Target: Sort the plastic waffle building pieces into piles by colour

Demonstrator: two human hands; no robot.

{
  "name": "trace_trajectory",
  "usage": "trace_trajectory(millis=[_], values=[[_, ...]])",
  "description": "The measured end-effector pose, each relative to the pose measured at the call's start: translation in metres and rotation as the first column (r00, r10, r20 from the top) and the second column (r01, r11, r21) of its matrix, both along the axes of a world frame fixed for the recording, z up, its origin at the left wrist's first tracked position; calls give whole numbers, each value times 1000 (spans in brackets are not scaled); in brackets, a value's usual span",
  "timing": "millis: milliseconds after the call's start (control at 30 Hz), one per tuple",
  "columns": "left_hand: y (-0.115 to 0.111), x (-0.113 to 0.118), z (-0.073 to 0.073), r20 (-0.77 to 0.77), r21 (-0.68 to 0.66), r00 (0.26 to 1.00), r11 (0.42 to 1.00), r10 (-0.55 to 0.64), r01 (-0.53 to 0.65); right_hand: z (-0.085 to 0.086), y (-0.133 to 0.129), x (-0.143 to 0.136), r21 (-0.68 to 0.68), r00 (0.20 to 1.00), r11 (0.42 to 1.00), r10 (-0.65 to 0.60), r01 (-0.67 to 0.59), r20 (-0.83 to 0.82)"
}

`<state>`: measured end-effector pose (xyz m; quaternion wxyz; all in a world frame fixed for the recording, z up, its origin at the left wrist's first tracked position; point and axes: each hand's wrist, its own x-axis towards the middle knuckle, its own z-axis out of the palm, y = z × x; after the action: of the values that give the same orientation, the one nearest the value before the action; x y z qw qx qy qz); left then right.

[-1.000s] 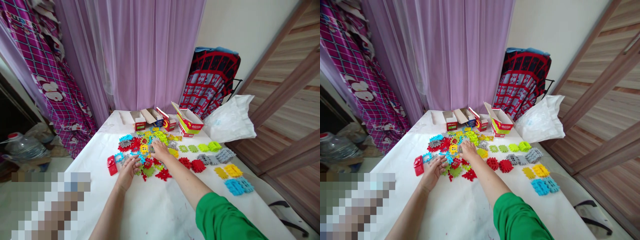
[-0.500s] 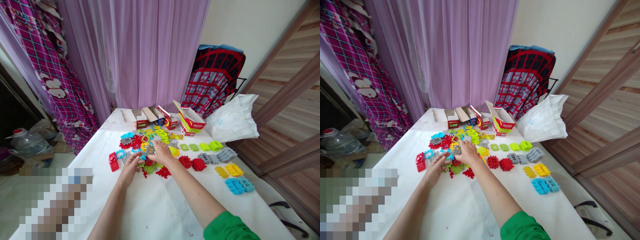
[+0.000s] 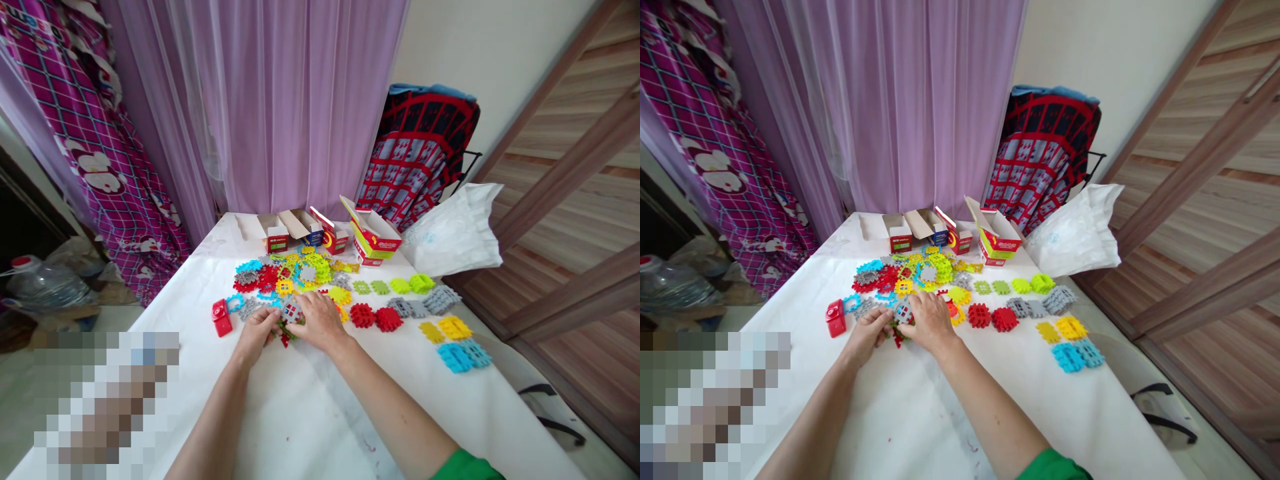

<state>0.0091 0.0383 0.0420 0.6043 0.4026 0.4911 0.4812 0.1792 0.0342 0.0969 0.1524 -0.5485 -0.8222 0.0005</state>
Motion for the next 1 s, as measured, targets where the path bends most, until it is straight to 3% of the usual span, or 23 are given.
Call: trace_trajectory(millis=[267,400,533,633,700,800,1000], values=[[-2,1,-1,-61,44,994,995,-90,93,-3,-18,8,126,996,992,-7,18,-83],[-3,0,2,-60,78,996,994,-68,73,0,-18,43,138,962,974,-142,177,-232],[-1,0,1,-53,70,998,997,-41,45,1,-16,123,84,838,870,-436,486,-328],[1,1,-1,-54,62,998,997,-32,35,-3,-17,188,22,678,708,-667,706,-308],[1,2,-2,-55,56,998,998,-27,31,-9,-19,218,-30,613,634,-757,773,-226],[2,1,-3,-53,60,998,998,-29,33,-19,-21,239,-79,581,589,-807,804,-103],[1,1,-1,-57,71,997,996,-46,50,-27,-15,238,-120,566,563,-825,818,-16]])
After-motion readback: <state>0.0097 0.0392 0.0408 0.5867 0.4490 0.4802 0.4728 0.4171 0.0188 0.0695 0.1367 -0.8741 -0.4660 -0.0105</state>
